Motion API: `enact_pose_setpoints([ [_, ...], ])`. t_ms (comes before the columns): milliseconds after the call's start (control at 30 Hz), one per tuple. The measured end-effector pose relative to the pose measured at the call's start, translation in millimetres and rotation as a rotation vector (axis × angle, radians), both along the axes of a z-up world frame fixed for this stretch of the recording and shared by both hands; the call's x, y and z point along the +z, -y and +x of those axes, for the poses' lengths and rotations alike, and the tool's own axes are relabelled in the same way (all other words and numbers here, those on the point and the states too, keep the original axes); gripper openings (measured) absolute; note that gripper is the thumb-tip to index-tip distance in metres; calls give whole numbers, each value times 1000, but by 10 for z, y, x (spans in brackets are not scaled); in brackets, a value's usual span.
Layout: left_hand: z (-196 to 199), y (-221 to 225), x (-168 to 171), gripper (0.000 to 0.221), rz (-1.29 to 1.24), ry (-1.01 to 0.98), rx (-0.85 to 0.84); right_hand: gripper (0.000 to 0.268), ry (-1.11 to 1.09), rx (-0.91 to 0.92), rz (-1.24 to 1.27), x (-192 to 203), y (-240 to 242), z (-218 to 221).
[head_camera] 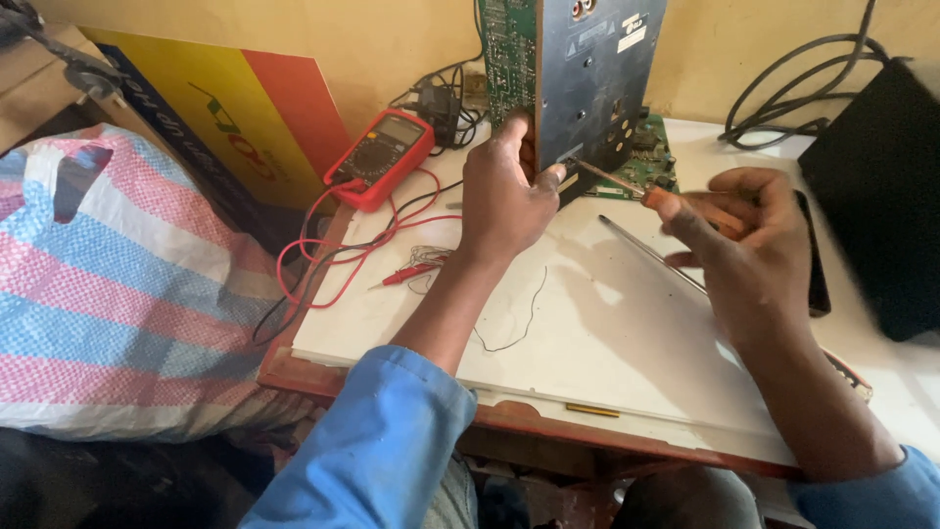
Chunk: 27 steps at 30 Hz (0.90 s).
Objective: Using a screwdriver to remove screws from the backplate of an electronic device and then prying the plate open.
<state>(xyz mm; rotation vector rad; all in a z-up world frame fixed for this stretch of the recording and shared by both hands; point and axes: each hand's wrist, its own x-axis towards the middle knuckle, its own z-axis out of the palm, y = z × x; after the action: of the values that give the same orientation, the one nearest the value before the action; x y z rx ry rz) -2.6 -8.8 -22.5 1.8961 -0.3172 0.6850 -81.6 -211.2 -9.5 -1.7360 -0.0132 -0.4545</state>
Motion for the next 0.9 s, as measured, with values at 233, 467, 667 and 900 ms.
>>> enact_pose_setpoints([
  [233, -10, 4, 4, 23, -32, -3, -11, 40, 53, -4, -1, -40, 54, 11],
  [467, -15, -5, 3, 21, 39, 3, 17, 46, -91, 0, 109, -10, -11, 59],
  [667, -6, 36, -9, 24, -13, -48, 1, 57, 50, 26, 80, -67, 75, 53],
  [900, 3, 41, -26, 25, -20, -43, 6, 32, 0, 30, -95, -62, 80, 72],
])
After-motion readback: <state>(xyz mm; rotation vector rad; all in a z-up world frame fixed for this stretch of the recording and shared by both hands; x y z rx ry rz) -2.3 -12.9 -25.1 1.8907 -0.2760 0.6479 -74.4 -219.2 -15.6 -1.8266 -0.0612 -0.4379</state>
